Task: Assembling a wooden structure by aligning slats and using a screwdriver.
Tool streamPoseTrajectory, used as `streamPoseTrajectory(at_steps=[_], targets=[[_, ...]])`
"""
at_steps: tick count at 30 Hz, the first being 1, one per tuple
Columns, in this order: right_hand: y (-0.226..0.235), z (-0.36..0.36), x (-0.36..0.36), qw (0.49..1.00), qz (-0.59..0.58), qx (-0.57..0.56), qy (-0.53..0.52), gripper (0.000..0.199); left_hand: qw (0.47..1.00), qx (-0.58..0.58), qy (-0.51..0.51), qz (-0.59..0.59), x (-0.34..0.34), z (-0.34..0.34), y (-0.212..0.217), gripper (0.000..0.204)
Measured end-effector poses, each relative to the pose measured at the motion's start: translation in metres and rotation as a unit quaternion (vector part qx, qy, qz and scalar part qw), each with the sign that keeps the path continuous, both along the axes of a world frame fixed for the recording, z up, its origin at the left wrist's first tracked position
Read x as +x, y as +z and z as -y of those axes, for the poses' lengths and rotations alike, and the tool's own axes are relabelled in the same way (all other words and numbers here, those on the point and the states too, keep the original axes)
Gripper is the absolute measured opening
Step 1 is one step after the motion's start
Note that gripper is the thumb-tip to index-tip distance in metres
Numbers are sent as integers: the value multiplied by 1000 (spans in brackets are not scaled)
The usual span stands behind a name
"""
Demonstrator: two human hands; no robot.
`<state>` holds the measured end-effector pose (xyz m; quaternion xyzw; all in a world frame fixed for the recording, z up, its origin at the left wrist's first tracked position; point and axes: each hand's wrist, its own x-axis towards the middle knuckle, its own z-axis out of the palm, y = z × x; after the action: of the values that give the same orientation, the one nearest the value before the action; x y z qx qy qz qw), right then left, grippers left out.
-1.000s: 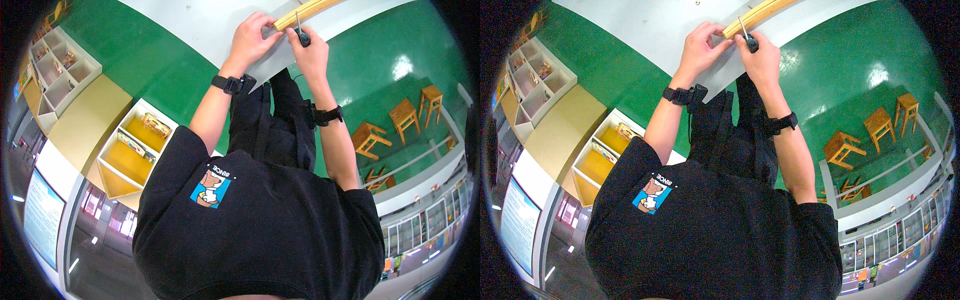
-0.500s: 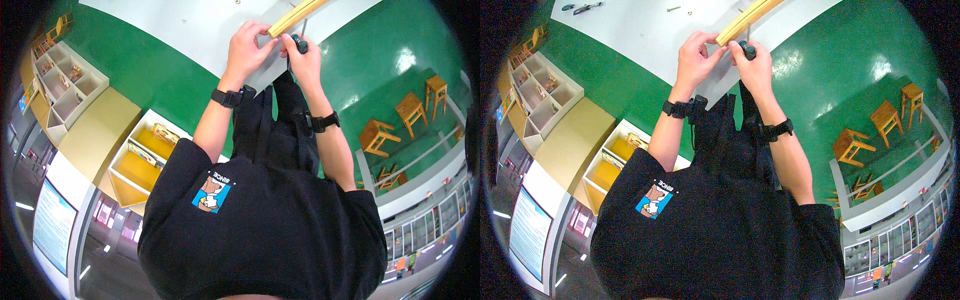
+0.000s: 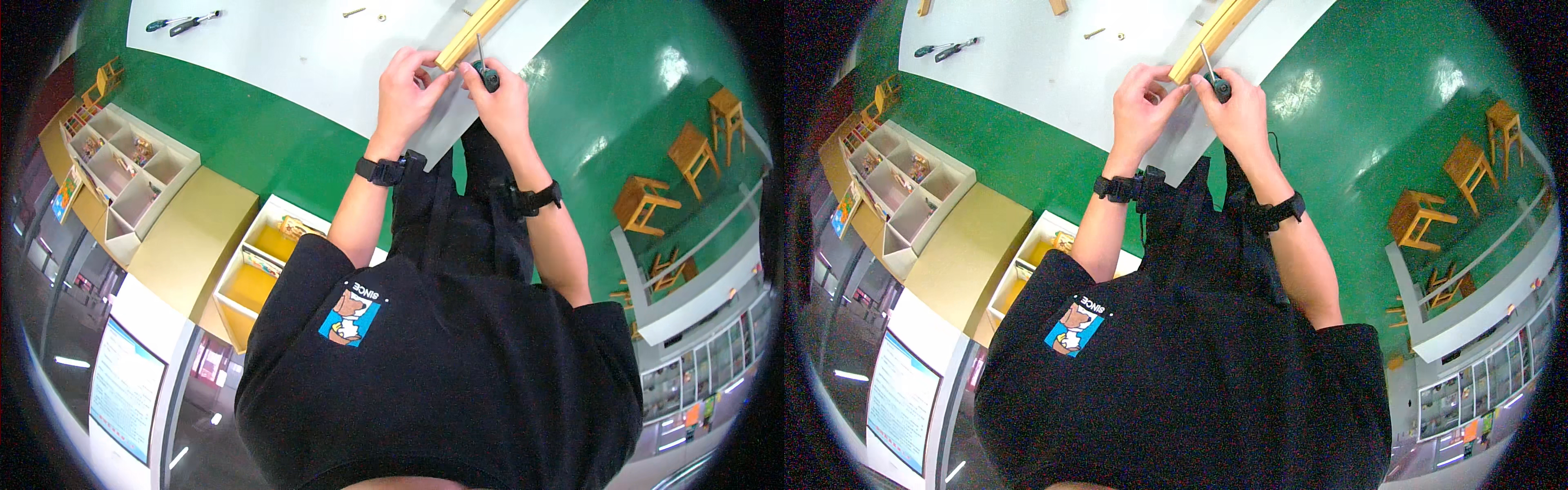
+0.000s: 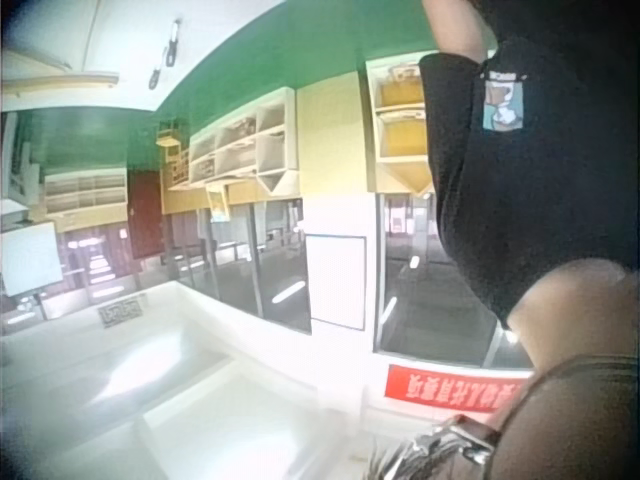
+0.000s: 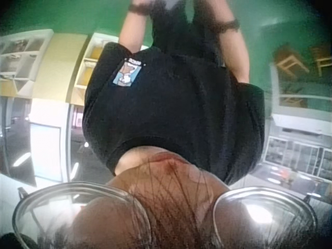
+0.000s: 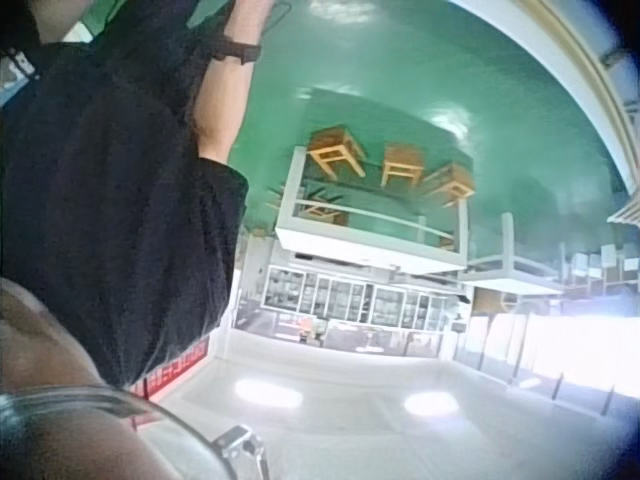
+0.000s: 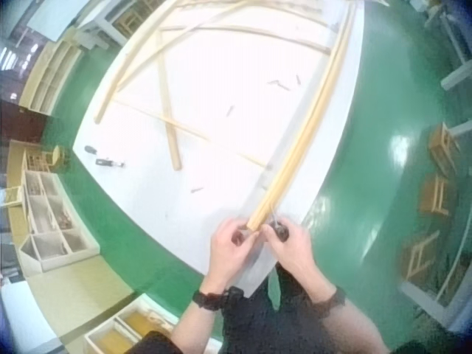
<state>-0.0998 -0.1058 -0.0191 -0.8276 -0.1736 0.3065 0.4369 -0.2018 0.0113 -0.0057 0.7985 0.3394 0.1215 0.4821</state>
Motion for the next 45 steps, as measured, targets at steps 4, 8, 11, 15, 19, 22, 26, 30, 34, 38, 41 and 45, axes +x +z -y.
streamPoseTrajectory(at_steps=[4, 8, 11, 15, 19, 22, 26, 30, 34, 38, 41, 45], targets=[[8, -1, -3, 982, -177, 44, -41, 28, 998, -49, 3, 24, 2, 1, -3, 28], [6, -5, -9, 975, -198, 68, -70, 25, 979, -201, 5, -6, 1, -2, 1, 30], [7, -6, -12, 974, -197, 70, -87, 25, 963, -266, 12, 34, -2, 0, -6, 29], [3, -9, -14, 973, -189, 80, -102, 26, 921, -374, 61, 90, -2, 0, -12, 19], [13, -15, -15, 994, -88, 13, -69, 25, 882, -458, 97, 52, -1, -5, -19, 20], [15, -16, -13, 997, -20, -16, -71, 25, 872, -473, 114, 58, 4, -5, -24, 22], [9, -9, -10, 983, 180, 22, 18, 30, 866, -482, 120, 53, 6, -5, -26, 22], [4, -6, -14, 995, -62, -19, -80, 29, 868, -478, 119, 57, 7, -5, -25, 24], [8, -10, -16, 993, -77, -36, -78, 24, 880, -458, 118, 45, 6, -4, -25, 26], [12, -7, -11, 985, 172, -20, 28, 21, 880, -460, 113, 44, 7, -5, -23, 26], [9, -2, -8, 965, 245, -16, 93, 18, 877, -466, 110, 37, 11, -6, -16, 27], [9, -2, -11, 997, 66, 23, -45, 24, 877, -463, 116, 51, 12, -6, -16, 28]])
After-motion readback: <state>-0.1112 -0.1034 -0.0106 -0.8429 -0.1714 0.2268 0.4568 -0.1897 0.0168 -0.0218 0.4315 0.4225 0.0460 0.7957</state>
